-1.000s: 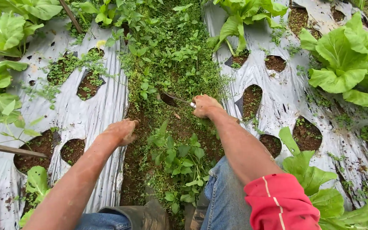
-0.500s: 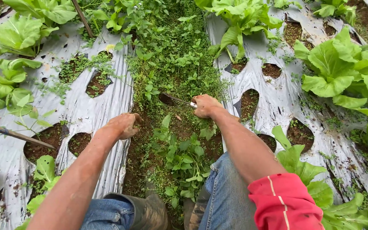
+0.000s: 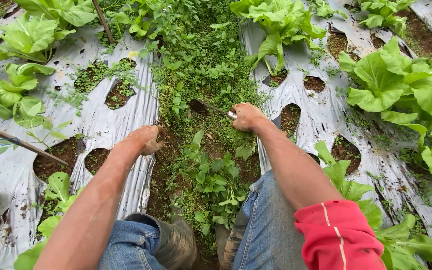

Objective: The person weeds a garden bed by hand and with a small hand hoe. They pull small weeds from the soil between rows of lettuce and other leafy greens, occasionally using the hoe to loosen the soil and remove weeds.

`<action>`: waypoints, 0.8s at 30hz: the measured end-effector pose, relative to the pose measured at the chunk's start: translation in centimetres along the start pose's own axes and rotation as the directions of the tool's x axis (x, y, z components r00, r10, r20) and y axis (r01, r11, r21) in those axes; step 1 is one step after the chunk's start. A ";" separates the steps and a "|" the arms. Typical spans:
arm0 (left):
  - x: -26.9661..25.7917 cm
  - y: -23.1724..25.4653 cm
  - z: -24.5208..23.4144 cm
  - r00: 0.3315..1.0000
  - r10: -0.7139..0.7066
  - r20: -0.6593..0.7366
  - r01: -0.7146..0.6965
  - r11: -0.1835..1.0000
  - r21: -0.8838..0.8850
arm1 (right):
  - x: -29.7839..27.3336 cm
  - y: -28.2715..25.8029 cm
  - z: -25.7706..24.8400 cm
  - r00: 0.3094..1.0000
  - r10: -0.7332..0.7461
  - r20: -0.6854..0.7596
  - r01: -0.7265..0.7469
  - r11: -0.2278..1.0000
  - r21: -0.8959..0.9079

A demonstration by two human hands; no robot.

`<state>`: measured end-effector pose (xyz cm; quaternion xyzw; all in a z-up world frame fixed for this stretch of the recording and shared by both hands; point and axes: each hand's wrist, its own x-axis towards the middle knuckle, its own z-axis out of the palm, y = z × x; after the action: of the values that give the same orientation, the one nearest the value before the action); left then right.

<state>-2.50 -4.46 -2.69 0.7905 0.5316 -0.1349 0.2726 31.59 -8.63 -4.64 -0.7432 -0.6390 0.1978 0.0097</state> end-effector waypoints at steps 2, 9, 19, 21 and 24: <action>-0.7 0.5 -0.4 1.000 -0.001 0.007 0.001 1.000 -0.027 | -0.3 -0.2 -0.6 1.000 -0.010 0.016 0.010 1.000 -0.025; -0.7 0.5 -0.6 1.000 0.023 -0.002 -0.023 0.991 -0.130 | -3.2 -3.4 -4.2 0.999 -0.030 0.038 0.034 0.994 -0.100; 2.6 -1.9 1.4 0.998 0.030 0.052 -0.030 1.000 0.003 | 1.3 0.1 -0.4 0.979 -0.088 0.183 0.116 0.982 -0.149; 2.8 -3.4 1.6 0.997 -0.018 0.081 0.018 1.000 0.004 | 1.1 0.6 -0.1 0.966 -0.089 0.241 0.141 0.968 -0.208; 4.4 -5.8 2.3 0.996 -0.046 0.079 0.040 0.996 0.084 | 1.1 1.8 0.9 0.958 -0.070 0.279 0.143 0.958 -0.248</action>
<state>-5.84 -0.72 -8.43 0.7833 0.5310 -0.1945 0.2581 33.17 -8.14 -6.28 -0.6685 -0.6946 0.2081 -0.1656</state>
